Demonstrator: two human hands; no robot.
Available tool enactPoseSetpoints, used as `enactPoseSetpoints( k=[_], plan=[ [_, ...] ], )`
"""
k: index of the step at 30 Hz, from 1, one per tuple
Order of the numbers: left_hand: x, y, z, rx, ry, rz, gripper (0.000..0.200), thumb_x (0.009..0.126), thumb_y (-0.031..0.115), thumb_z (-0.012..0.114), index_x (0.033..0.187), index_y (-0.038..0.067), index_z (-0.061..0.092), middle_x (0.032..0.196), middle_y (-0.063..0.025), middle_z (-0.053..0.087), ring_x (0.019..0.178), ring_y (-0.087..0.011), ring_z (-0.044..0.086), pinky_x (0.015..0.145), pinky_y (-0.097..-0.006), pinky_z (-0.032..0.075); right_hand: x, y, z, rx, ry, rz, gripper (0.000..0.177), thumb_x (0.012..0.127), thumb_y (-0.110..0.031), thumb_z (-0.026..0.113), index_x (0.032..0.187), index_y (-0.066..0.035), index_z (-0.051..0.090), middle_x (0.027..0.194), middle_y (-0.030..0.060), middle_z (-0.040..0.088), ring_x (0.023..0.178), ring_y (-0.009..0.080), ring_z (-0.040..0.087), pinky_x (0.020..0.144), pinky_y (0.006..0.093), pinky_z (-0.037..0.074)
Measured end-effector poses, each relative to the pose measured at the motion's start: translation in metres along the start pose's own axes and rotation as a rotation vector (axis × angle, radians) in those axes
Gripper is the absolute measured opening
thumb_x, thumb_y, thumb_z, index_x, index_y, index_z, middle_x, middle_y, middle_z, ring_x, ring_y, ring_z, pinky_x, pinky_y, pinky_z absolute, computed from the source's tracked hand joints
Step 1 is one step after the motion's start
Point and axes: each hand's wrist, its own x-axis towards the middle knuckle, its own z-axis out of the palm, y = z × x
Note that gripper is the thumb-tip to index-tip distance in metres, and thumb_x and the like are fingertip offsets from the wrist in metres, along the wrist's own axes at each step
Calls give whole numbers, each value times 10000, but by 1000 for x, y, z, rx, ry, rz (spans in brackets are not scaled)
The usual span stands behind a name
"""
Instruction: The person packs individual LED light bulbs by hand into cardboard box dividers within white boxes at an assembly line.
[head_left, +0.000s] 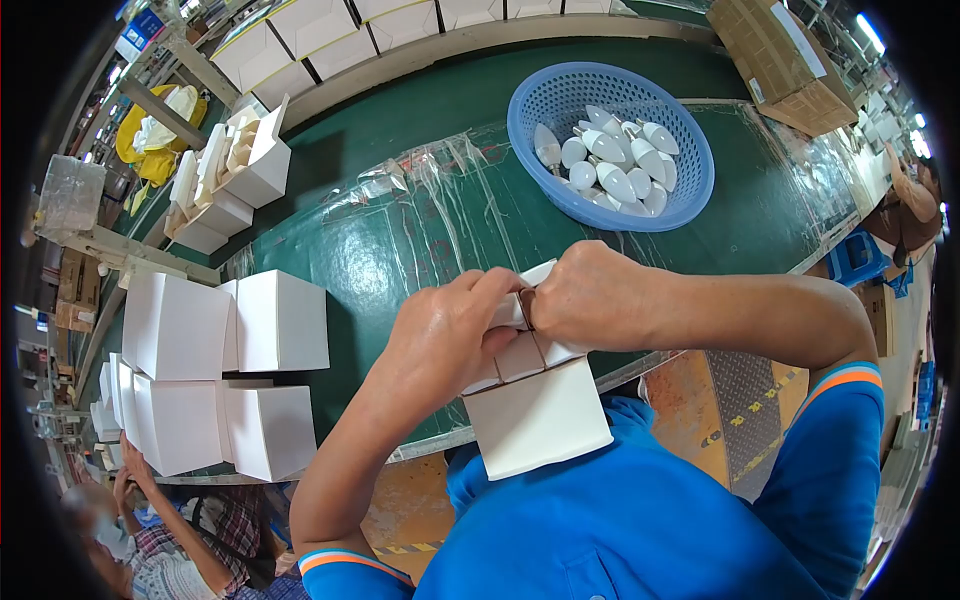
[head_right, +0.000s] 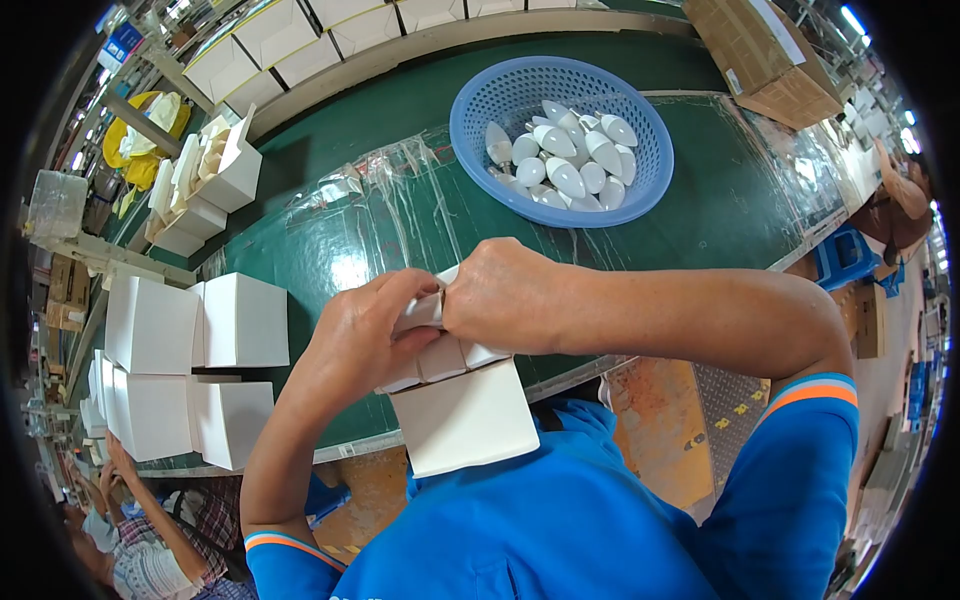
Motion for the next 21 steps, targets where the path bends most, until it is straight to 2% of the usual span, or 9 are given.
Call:
enactPoseSetpoints(
  k=[3, 5, 6, 8, 13, 15, 17, 19, 21],
  plan=[
    [-2, -4, -1, 8, -7, 52, 327, 759, 46, 732, 1071, 63, 637, 993, -138, 679, 845, -350, 672, 707, -400, 542, -3, -1, -2, -3, 26, 25, 54, 671, -94, 661, 692, -70, 705, 692, 102, 689, 691, 257, 706, 577, 366, 560],
    [-2, -9, 4, 3, 78, 185, 289, 756, 48, 710, 1039, 68, 651, 877, -119, 653, 766, -323, 664, 636, -412, 527, -5, -1, -8, 5, -14, 42, 55, 673, -91, 659, 694, -70, 705, 694, 102, 691, 688, 255, 705, 565, 360, 554],
    [-1, -8, 4, 1, 77, 189, 289, 756, 48, 710, 1039, 68, 651, 877, -119, 653, 766, -323, 664, 636, -412, 527, -6, -1, -7, 5, -16, 47, 55, 673, -91, 659, 694, -70, 705, 694, 102, 691, 688, 255, 705, 565, 360, 554],
    [0, -5, 5, 94, 15, 152, 326, 757, 38, 703, 1078, 74, 660, 862, -101, 642, 758, -322, 657, 641, -409, 523, -6, -1, -3, -86, -29, -19, 98, 713, -101, 640, 736, -6, 635, 588, 109, 638, 559, 251, 677, 478, 348, 521],
    [0, -8, 4, 49, -25, 139, 390, 744, 49, 714, 1129, 65, 655, 891, -103, 632, 771, -320, 651, 671, -415, 521, -22, -4, -40, -64, 119, 36, 89, 755, -109, 606, 759, -28, 570, 611, 105, 625, 546, 241, 656, 471, 348, 499],
    [1, -5, 1, 37, -21, 122, 411, 739, 54, 719, 1144, 60, 651, 909, -110, 632, 788, -320, 652, 688, -417, 522, -36, -2, -70, -95, 56, 108, 115, 787, -117, 628, 849, -22, 610, 656, 81, 635, 585, 238, 664, 500, 340, 499],
    [2, -4, -5, -7, -97, 61, 430, 744, 60, 735, 1164, 59, 644, 1015, -133, 642, 871, -336, 648, 758, -399, 526, -51, 9, -84, -85, 169, 241, 218, 815, -161, 673, 967, -6, 655, 721, 96, 662, 630, 254, 676, 557, 329, 515],
    [1, -8, -3, -8, -48, 102, 433, 742, 58, 736, 1164, 55, 642, 1015, -137, 640, 875, -333, 648, 760, -397, 527, -62, 31, -81, 18, 381, 412, 229, 824, -177, 672, 1002, -36, 690, 806, 162, 691, 732, 330, 681, 639, 389, 533],
    [-1, -8, -4, -6, -3, 139, 436, 740, 55, 737, 1165, 51, 640, 1015, -141, 638, 879, -330, 649, 761, -395, 528, -72, 68, -61, 69, 438, 524, 303, 844, -224, 690, 1104, -69, 679, 844, 153, 701, 759, 347, 675, 683, 406, 531]
  ],
)
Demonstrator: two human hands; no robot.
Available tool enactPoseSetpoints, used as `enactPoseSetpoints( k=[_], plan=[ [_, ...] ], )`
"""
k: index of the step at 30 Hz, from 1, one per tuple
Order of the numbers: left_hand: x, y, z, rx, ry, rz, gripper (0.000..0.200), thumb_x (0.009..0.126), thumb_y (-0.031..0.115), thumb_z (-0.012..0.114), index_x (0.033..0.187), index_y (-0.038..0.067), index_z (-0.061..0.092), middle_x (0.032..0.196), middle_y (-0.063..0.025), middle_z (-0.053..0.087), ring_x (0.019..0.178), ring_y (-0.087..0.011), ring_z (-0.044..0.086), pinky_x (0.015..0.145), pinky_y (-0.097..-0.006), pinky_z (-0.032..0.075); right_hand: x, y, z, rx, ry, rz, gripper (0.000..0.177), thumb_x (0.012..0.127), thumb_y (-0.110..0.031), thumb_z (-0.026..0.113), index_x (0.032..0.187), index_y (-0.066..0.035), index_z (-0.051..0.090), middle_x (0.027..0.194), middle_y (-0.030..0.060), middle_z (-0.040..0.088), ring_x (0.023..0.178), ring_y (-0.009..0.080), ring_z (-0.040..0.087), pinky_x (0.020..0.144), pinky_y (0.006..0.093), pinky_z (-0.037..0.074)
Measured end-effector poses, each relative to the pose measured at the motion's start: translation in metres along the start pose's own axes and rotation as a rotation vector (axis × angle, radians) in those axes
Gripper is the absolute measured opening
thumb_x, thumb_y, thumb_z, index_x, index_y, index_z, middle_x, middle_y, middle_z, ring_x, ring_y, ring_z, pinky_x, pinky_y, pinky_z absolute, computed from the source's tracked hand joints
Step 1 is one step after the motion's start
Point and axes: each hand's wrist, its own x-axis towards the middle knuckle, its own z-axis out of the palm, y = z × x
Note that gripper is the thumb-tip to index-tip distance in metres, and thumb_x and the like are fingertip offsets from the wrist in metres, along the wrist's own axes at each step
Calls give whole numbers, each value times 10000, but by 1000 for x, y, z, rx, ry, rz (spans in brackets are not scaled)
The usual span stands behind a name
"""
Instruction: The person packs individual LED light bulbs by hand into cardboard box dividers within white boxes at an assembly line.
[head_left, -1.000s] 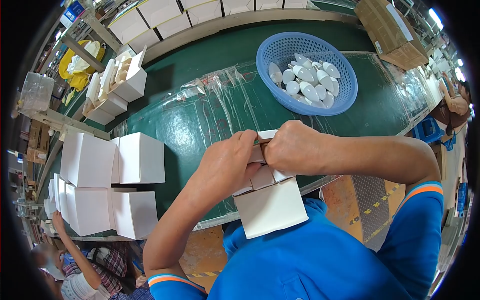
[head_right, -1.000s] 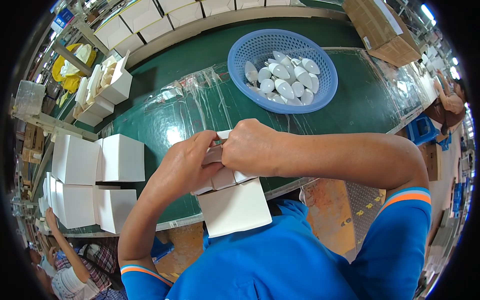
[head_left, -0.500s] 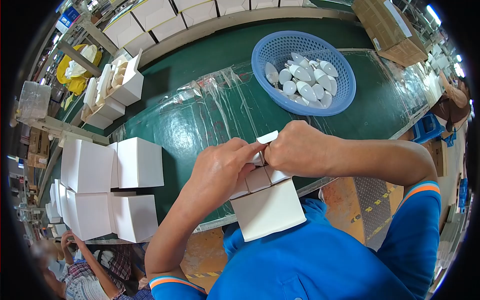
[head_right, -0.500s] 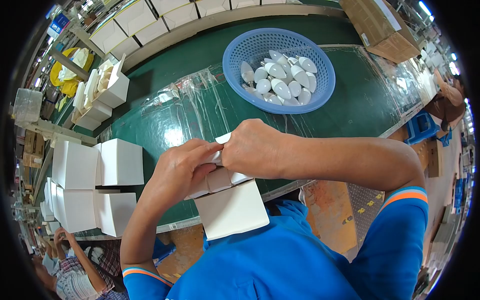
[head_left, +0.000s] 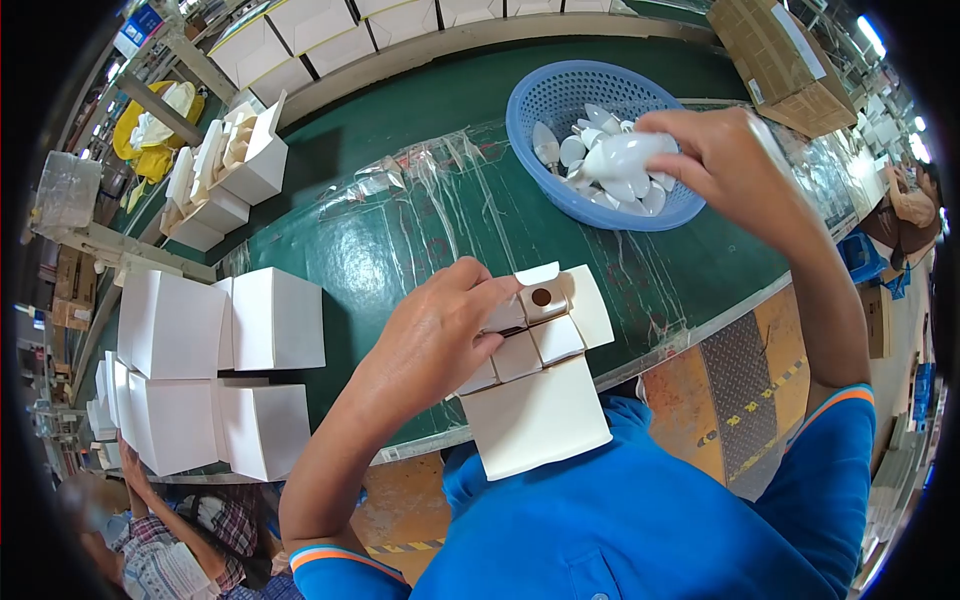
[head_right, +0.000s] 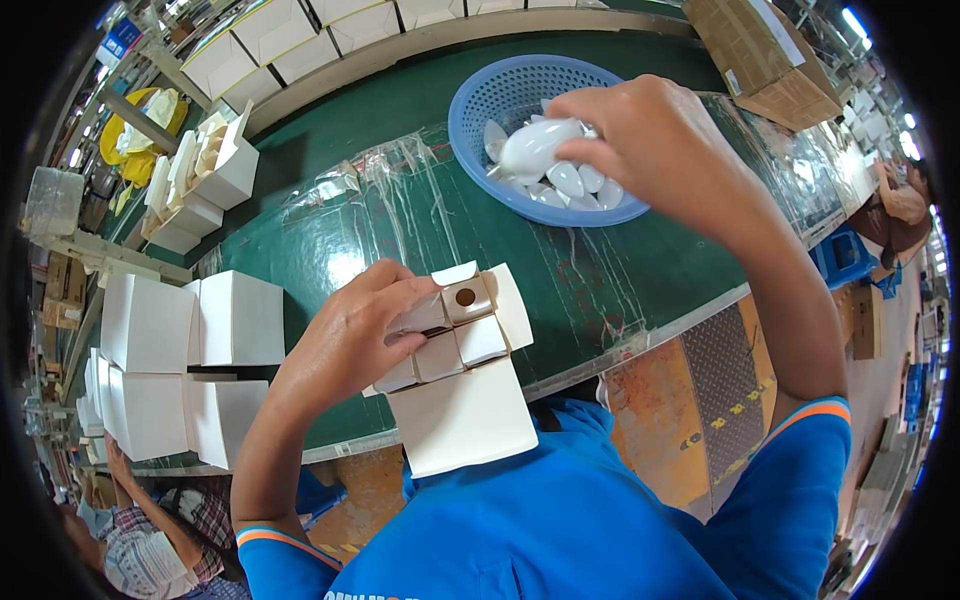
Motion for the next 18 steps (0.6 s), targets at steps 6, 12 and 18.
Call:
enactPoseSetpoints(
  k=[6, 12, 18],
  plan=[
    [2, 6, 0, 152, -54, -88, 350, 755, 39, 700, 1103, 35, 664, 937, -138, 659, 822, -336, 660, 745, -391, 540, -4, -13, 40, 39, 93, -3, 238, 830, -155, 696, 1041, -46, 686, 831, 127, 681, 703, 298, 640, 666, 364, 514],
    [7, -5, -2, 29, 60, -82, 265, 801, 20, 649, 1065, 9, 673, 830, -157, 695, 709, -330, 670, 685, -378, 541, -2, -78, 62, 249, -119, -621, 63, 743, -130, 647, 772, -78, 669, 775, 31, 628, 837, 238, 575, 680, 365, 495],
    [8, -14, -1, -197, 36, -174, 181, 859, 19, 619, 1030, -2, 676, 801, -173, 682, 693, -288, 663, 644, -348, 515, 1, -96, 91, 50, -143, -755, 82, 731, -136, 630, 707, -89, 693, 746, -4, 637, 916, 180, 548, 765, 314, 454]
  ],
)
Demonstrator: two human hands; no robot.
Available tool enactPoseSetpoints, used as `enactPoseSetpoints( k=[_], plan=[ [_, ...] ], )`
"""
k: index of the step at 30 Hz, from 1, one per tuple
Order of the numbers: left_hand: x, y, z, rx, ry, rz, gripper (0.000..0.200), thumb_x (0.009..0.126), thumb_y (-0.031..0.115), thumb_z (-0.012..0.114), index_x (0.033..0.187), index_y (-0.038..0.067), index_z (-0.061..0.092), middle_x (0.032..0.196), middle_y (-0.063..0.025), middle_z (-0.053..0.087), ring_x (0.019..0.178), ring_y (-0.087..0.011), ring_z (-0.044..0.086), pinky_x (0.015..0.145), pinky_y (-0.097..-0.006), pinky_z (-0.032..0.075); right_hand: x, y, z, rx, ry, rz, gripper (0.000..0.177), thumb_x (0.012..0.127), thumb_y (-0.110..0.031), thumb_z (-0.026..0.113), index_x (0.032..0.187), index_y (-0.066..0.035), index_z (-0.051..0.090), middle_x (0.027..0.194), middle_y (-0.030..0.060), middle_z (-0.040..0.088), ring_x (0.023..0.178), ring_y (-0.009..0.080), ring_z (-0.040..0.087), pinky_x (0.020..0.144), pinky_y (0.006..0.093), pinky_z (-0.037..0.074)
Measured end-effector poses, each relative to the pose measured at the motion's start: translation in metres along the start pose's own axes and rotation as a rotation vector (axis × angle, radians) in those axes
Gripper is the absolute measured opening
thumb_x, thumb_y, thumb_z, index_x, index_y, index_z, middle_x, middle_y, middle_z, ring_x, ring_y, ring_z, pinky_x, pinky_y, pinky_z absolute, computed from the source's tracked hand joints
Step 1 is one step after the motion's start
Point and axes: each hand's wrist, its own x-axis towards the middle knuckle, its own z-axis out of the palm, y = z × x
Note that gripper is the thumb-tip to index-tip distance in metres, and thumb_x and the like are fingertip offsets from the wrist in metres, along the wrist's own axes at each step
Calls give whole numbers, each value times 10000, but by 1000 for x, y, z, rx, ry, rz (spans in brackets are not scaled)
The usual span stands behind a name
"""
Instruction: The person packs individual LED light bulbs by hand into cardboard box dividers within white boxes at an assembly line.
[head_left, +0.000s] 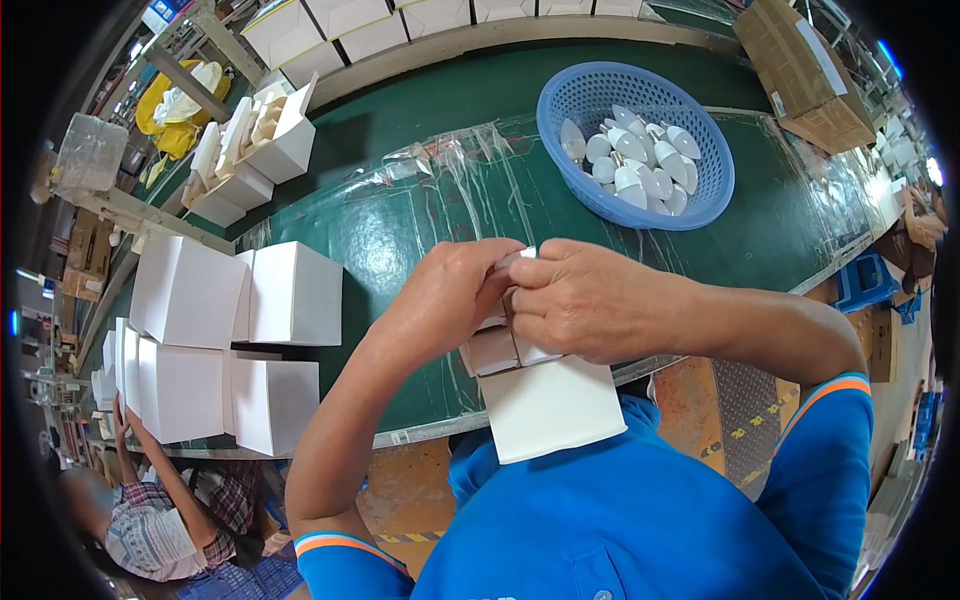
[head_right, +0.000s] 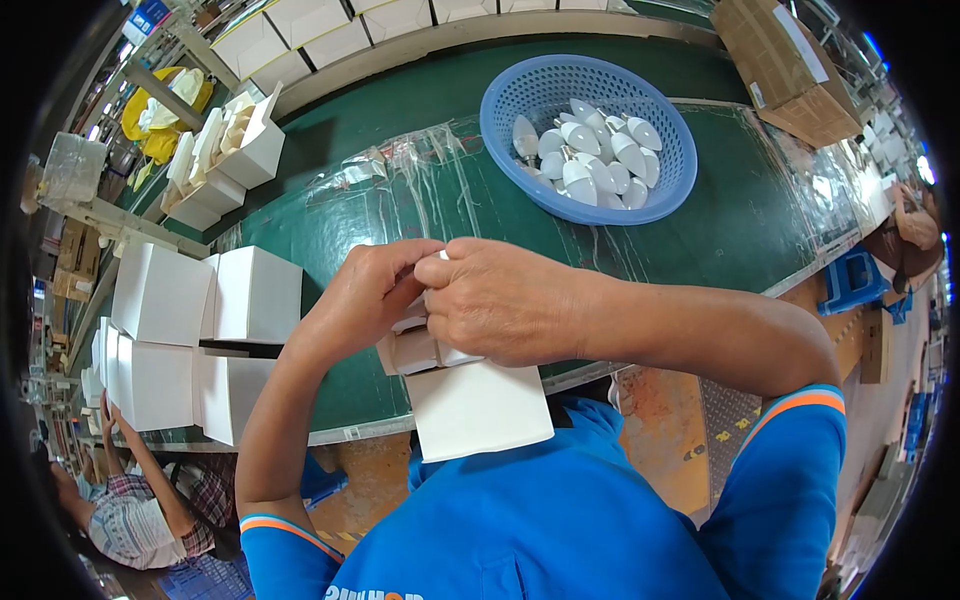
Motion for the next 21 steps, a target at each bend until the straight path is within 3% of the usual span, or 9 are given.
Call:
enactPoseSetpoints(
  k=[2, 6, 8, 12, 14, 21],
  plan=[
    [0, -1, 1, -43, 19, 8, 142, 922, 78, 541, 959, -7, 650, 790, -231, 656, 731, -409, 642, 647, -441, 506, 2, 3, -6, -60, -48, 18, 84, 725, -139, 633, 703, -93, 701, 738, -4, 637, 917, 175, 543, 777, 304, 441],
    [2, 2, -2, 35, -29, -42, 160, 936, 89, 522, 930, -20, 640, 783, -241, 651, 737, -412, 644, 652, -455, 503, 4, 8, -11, -23, -92, 82, 86, 699, -147, 648, 691, -94, 715, 748, -4, 629, 892, 178, 535, 749, 307, 424],
    [2, -4, 1, 73, 1, -24, 144, 932, 71, 541, 922, -47, 621, 767, -216, 650, 669, -364, 630, 618, -407, 484, 5, 4, -9, -67, -90, 91, 86, 686, -147, 655, 693, -93, 722, 753, -3, 626, 891, 179, 533, 744, 307, 415],
    [2, -3, 1, 42, -8, -44, 156, 933, 60, 532, 974, -47, 639, 777, -214, 663, 691, -338, 663, 628, -390, 498, 12, -5, -3, -129, -128, 208, 79, 662, -150, 660, 671, -93, 714, 760, 0, 588, 888, 177, 509, 758, 313, 377],
    [0, -1, 2, -83, 66, -116, 195, 929, 64, 503, 995, -39, 654, 798, -249, 656, 753, -422, 648, 657, -457, 501, 10, -4, 0, -124, -96, 228, 80, 658, -157, 654, 635, -89, 690, 757, -1, 556, 878, 174, 495, 759, 315, 360],
    [-1, -4, 5, -123, 86, -147, 239, 895, 28, 505, 1069, -34, 656, 804, -242, 659, 746, -412, 656, 676, -439, 510, 5, -9, 14, -132, -13, 234, 88, 701, -125, 641, 701, -102, 726, 773, -13, 579, 885, 165, 494, 820, 335, 340]
  ],
)
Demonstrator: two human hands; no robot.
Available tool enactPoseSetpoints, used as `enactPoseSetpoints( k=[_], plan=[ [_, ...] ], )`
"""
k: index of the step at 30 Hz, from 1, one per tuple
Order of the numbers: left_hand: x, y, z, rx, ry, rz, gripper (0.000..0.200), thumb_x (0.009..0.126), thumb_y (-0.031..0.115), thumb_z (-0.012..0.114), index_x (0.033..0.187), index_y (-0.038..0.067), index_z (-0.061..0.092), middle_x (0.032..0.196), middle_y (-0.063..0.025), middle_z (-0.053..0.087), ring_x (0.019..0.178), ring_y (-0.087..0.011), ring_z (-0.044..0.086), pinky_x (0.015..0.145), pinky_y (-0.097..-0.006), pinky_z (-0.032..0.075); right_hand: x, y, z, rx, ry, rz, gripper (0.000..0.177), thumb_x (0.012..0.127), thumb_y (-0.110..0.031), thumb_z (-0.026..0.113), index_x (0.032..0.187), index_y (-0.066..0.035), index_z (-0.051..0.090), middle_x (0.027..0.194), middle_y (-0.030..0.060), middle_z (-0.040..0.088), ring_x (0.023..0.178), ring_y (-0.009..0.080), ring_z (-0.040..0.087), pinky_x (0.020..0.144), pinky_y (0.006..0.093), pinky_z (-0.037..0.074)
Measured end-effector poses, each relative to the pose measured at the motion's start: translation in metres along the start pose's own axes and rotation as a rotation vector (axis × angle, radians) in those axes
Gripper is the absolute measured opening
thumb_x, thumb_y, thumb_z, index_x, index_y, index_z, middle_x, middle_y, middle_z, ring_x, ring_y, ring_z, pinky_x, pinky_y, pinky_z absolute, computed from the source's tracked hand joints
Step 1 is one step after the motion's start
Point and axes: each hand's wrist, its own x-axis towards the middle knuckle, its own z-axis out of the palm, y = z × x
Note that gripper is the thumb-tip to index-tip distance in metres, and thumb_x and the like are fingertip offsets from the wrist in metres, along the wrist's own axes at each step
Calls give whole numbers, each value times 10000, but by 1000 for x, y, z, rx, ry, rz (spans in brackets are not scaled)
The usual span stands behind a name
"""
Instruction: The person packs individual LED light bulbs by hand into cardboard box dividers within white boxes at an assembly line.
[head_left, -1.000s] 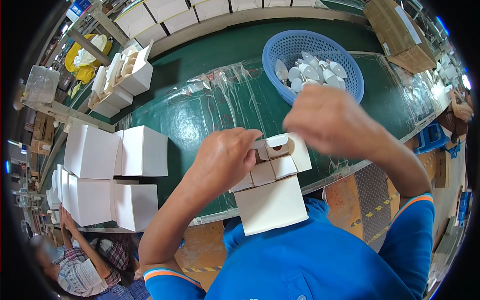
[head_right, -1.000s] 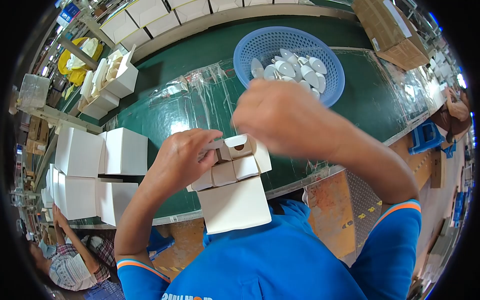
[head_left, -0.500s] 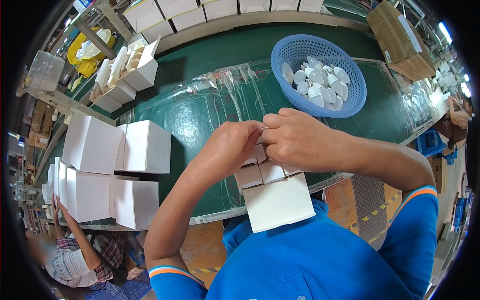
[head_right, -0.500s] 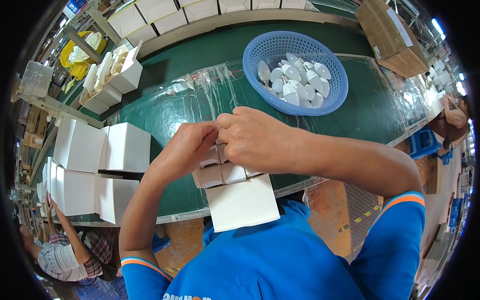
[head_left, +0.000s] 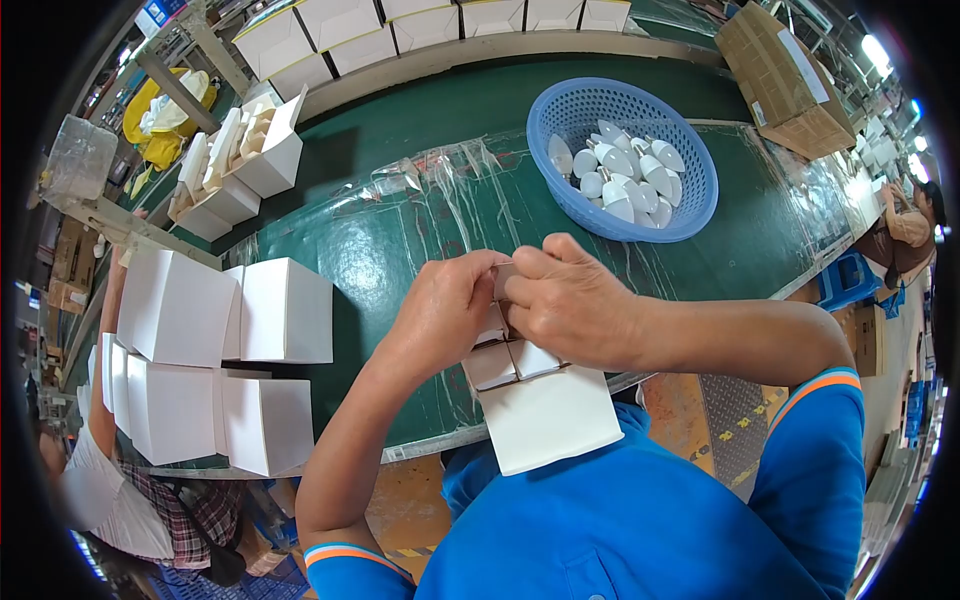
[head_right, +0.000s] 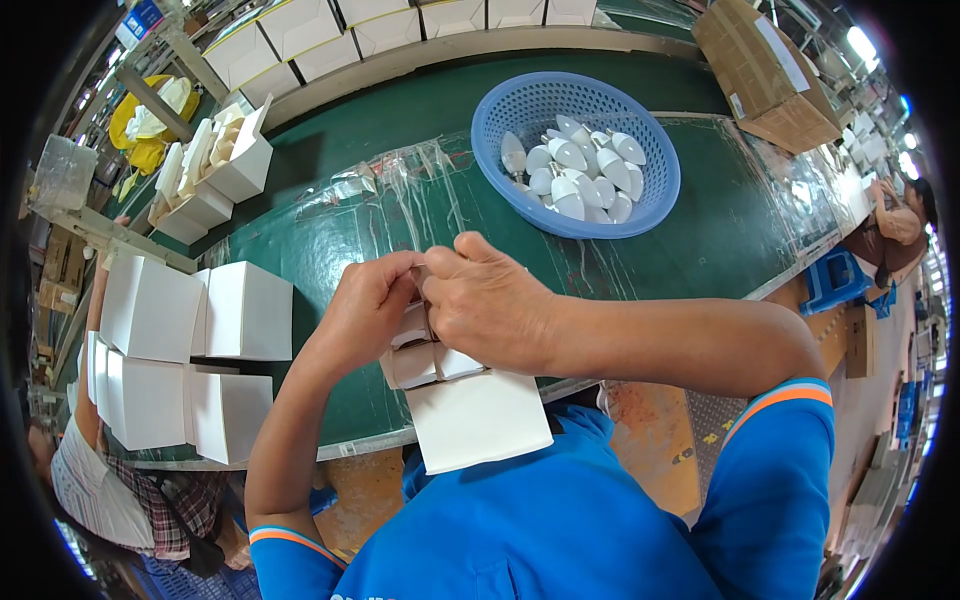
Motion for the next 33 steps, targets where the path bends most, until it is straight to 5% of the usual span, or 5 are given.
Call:
enactPoseSetpoints(
  k=[6, 9, 11, 17, 33],
  plan=[
    [2, -4, 1, 17, 27, -15, 250, 867, 17, 505, 1058, -44, 654, 805, -245, 656, 743, -411, 655, 683, -449, 506, 18, -2, -12, -3, -254, 15, 100, 707, -135, 639, 696, -104, 734, 727, 4, 621, 902, 175, 512, 858, 335, 338],
    [3, -3, -2, 124, -61, -78, 218, 882, 29, 512, 1048, -36, 639, 733, -160, 650, 642, -214, 598, 636, -351, 479, 25, -4, -13, -70, -372, -6, 105, 699, -151, 639, 673, -107, 731, 709, 15, 638, 899, 187, 526, 863, 340, 338],
    [0, 1, -4, 15, -91, -133, 340, 834, 46, 531, 1147, -60, 609, 839, -281, 653, 796, -409, 663, 730, -453, 506, 26, -2, -13, -97, -391, -16, 107, 693, -157, 639, 661, -109, 729, 706, 20, 645, 895, 192, 533, 862, 343, 339],
    [-25, 2, -5, 117, -107, 82, 684, 794, 66, 655, 1425, 5, 400, 1018, -194, 681, 964, -328, 684, 857, -392, 522, 18, 3, -6, 21, -288, -37, 103, 742, -157, 656, 710, -122, 748, 696, 18, 662, 869, 204, 573, 850, 356, 347],
    [-22, -3, 2, 268, -133, 64, 762, 743, 120, 738, 1400, -41, 386, 911, -257, 677, 897, -414, 663, 790, -463, 520, 9, 24, -91, 28, -55, 29, 220, 714, -174, 714, 896, -51, 696, 696, 54, 609, 781, 231, 543, 840, 383, 364]
  ],
)
